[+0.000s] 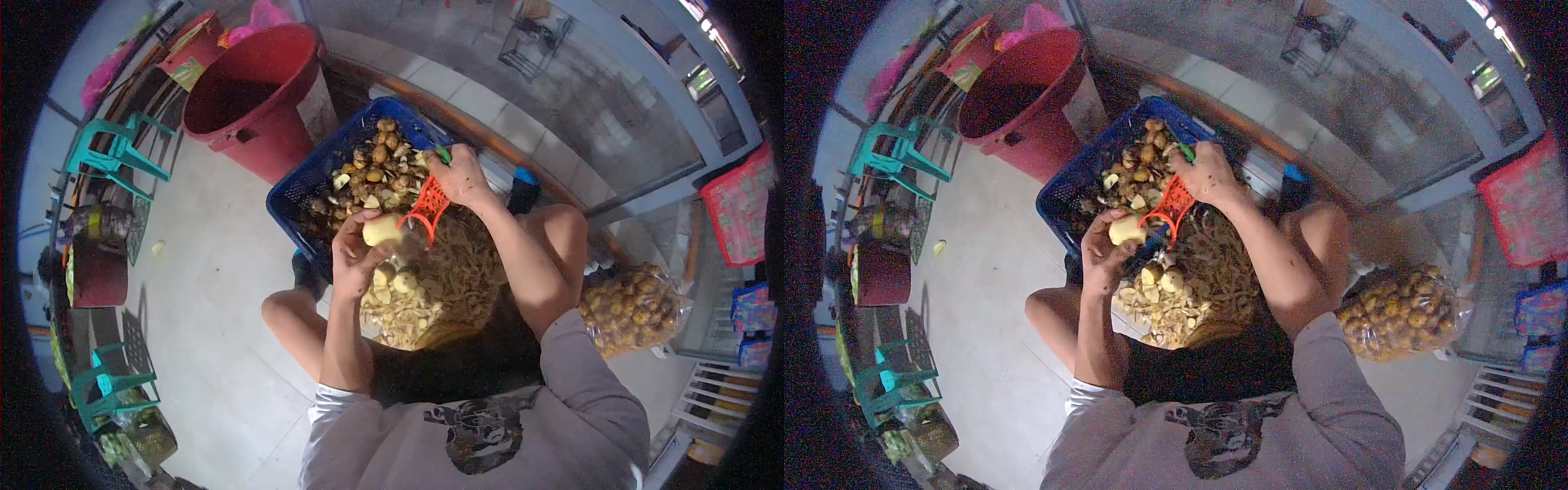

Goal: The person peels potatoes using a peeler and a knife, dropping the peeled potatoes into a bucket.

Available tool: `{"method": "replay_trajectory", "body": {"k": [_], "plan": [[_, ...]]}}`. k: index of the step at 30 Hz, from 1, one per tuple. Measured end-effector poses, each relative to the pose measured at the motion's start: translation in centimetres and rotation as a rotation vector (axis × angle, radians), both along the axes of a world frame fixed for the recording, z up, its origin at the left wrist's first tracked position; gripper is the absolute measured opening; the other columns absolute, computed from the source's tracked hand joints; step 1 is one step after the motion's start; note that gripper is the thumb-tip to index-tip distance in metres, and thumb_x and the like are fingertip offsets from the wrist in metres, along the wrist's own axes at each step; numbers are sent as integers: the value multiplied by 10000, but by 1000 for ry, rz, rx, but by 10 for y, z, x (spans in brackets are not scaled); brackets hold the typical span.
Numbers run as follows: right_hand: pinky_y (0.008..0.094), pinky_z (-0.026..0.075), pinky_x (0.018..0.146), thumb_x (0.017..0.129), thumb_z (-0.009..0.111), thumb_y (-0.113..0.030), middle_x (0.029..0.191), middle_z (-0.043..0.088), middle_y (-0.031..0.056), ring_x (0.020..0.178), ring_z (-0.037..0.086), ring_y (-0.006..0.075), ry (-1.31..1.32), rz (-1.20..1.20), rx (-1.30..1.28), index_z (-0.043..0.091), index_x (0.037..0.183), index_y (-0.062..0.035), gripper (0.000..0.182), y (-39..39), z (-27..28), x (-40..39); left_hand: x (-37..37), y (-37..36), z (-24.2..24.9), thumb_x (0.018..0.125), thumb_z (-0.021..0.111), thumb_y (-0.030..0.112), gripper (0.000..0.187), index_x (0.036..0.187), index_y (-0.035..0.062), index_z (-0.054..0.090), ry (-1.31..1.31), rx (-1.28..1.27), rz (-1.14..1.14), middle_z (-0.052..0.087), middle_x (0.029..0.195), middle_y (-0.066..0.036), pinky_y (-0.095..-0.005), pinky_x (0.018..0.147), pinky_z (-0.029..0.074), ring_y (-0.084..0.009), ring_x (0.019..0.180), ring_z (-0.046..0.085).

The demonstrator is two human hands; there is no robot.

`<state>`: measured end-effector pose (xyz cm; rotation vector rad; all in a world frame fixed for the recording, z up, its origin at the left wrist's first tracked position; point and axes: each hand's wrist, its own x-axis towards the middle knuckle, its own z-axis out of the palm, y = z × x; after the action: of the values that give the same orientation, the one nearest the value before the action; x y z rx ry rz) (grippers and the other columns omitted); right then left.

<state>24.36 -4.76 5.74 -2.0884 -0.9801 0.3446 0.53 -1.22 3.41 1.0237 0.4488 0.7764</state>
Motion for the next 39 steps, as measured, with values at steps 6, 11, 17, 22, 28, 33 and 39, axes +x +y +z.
{"method": "replay_trajectory", "body": {"k": [6, 11, 17, 22, 28, 33, 39], "plan": [[448, 444, 628, 837, 639, -356, 653, 573, 261, 612, 562, 316, 20, 118, -39, 568, 737, 103, 475, 1, 14, -10, 5, -8, -3, 673, 796, -57, 504, 1126, -22, 579, 56, 155, -78, 611, 1122, -90, -332, 904, 495, -176, 1022, 603], [442, 460, 647, 842, 632, -356, 654, 580, 260, 624, 566, 372, -38, 138, -81, 575, 728, 101, 474, 8, 0, 16, 2, -15, -1, 645, 816, -33, 502, 1100, -19, 603, -64, 160, -98, 630, 1094, -100, -335, 904, 496, -186, 1009, 614], [447, 465, 673, 866, 616, -371, 667, 584, 215, 672, 607, 316, 129, 170, -69, 572, 751, 80, 467, -1, 42, -9, 9, -14, -17, 669, 806, 11, 486, 1106, -26, 597, -127, -13, 1, 641, 1085, -108, -334, 892, 495, -194, 984, 620], [451, 457, 736, 878, 611, -391, 795, 617, 225, 769, 615, 313, 34, -6, -189, 574, 829, 74, 469, 9, 21, 11, 13, -17, -12, 682, 798, 12, 482, 1109, -21, 578, -214, -98, -58, 628, 1106, -111, -329, 889, 499, -198, 992, 614], [450, 459, 738, 862, 632, -386, 830, 629, 245, 808, 633, 328, 81, 126, -216, 590, 886, 73, 461, 6, 36, -8, 13, -19, -18, 734, 806, 144, 490, 1124, 6, 543, -206, -171, -67, 633, 1117, -125, -357, 953, 486, -233, 1032, 621], [449, 459, 757, 856, 619, -389, 859, 598, 296, 838, 618, 355, 184, -4, -162, 561, 845, 131, 523, 4, 22, 7, 16, -22, -6, 736, 808, 123, 531, 1162, -16, 523, -291, -333, -48, 619, 1094, -124, -365, 878, 517, -230, 990, 624], [442, 429, 600, 850, 620, -306, 626, 559, 203, 582, 552, 261, 55, 112, -14, 552, 732, 103, 432, 3, 33, -10, 17, -22, -12, 766, 787, 144, 509, 1177, -1, 523, -277, -247, -95, 624, 1112, -115, -393, 913, 506, -245, 1021, 622]]}}
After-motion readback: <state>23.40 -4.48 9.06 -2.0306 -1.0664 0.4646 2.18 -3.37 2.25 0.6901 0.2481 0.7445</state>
